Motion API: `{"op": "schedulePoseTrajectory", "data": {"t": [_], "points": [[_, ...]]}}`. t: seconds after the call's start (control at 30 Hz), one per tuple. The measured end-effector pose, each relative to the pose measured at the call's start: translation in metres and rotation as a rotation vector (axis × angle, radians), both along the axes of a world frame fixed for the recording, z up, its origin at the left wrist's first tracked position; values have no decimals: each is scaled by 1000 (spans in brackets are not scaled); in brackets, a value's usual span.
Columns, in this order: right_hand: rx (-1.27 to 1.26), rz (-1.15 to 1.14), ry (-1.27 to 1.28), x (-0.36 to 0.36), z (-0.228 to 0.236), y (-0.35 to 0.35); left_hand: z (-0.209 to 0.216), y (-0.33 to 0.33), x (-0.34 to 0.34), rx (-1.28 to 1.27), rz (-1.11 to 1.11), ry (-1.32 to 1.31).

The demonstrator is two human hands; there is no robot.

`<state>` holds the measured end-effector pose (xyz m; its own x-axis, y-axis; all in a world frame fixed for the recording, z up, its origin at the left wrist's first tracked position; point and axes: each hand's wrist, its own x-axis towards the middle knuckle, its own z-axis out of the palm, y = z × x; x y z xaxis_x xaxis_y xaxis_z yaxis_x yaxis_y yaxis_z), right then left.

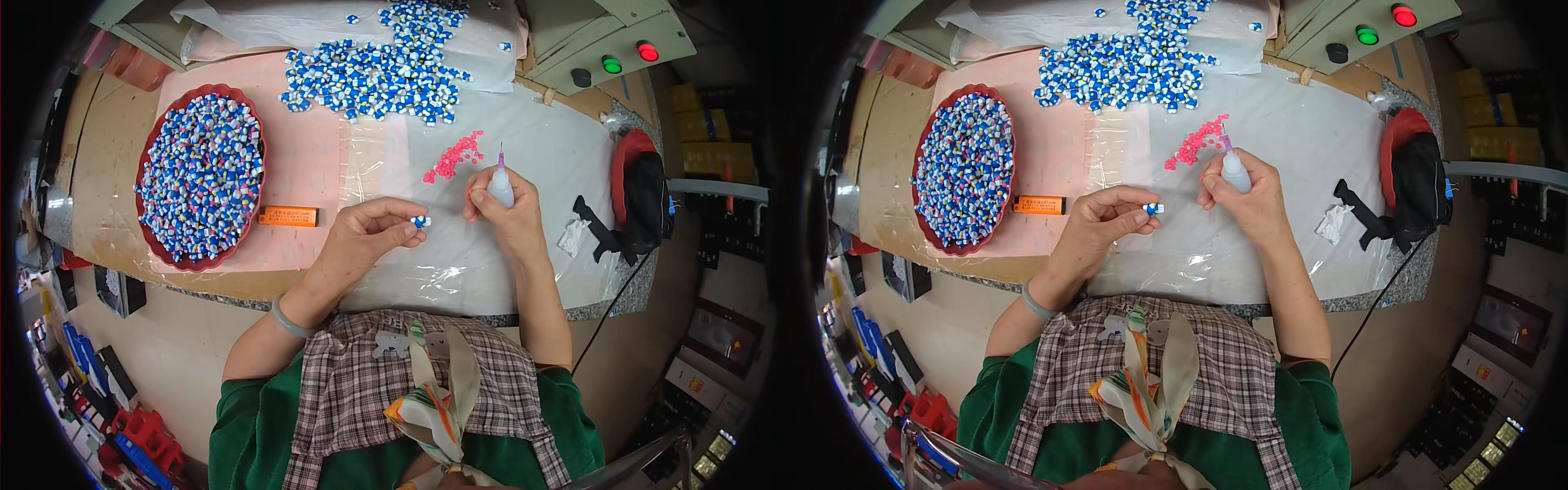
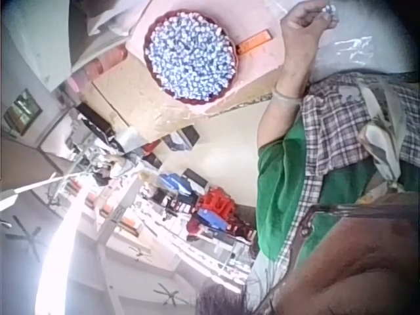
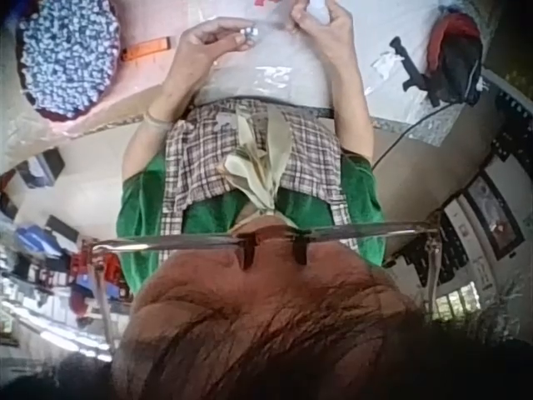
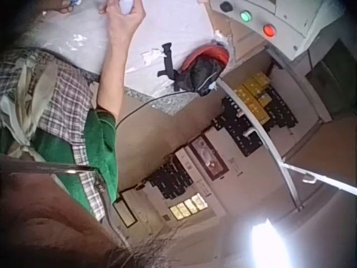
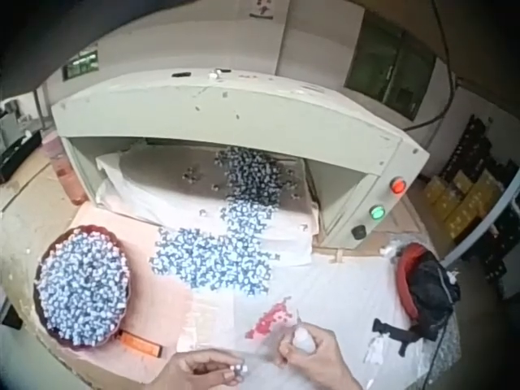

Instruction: Applying glue to small blue components at a factory assembly workstation.

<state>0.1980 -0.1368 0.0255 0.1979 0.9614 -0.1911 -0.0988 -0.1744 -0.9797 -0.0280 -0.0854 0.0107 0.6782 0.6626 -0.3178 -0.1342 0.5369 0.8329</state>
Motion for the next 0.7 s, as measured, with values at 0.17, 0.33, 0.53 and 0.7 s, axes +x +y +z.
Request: {"op": "schedulePoseTrajectory", "data": {"t": [0.17,0.33,0.53,0.7], "points": [[59,72,161,-15,0,-2,-4,-1,2,48,13,8],[-11,143,39,-29,11,-7,-7,-4,2,120,21,27],[-61,195,-171,-34,11,-10,-4,-6,5,211,35,62],[-110,202,-225,-37,15,-9,0,-6,5,340,31,118]]}}
